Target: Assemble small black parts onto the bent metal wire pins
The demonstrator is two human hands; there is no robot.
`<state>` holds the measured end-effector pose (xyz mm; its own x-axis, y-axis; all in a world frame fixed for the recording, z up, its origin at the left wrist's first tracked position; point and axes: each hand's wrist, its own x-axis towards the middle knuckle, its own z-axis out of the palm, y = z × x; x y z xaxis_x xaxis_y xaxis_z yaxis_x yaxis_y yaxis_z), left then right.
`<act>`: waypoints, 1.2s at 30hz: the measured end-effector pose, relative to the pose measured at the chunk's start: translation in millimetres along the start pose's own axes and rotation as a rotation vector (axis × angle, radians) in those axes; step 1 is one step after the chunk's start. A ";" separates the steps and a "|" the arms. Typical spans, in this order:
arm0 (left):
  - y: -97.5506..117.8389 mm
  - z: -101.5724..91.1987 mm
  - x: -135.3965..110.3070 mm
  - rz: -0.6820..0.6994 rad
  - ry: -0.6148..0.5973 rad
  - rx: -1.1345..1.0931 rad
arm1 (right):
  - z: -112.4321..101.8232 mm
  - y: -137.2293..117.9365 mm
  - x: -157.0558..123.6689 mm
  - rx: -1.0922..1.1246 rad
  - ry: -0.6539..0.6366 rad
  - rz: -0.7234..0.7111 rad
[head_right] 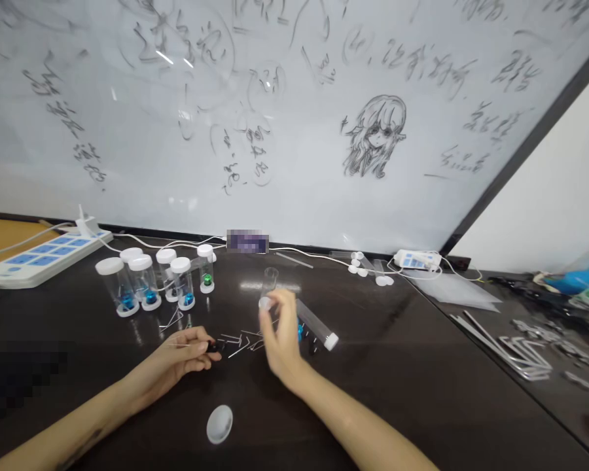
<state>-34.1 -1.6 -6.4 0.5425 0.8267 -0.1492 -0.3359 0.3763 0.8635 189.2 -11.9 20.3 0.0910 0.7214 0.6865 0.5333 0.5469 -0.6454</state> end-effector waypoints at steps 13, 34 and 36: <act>-1.5 3.9 1.7 -0.043 0.127 -0.065 | 13.5 -14.7 -24.4 0.168 -0.555 -0.031; 1.8 2.8 -0.4 -0.119 0.121 -0.026 | 19.1 -6.6 -26.6 0.225 -0.651 0.004; 0.5 -1.5 -1.4 -0.138 0.103 -0.029 | 18.9 -6.7 -26.7 0.234 -0.651 -0.008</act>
<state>-36.2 -2.0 -6.5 0.5035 0.8046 -0.3150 -0.2867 0.4995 0.8175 167.3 -26.8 0.0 -0.4743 0.7851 0.3982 0.3297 0.5778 -0.7466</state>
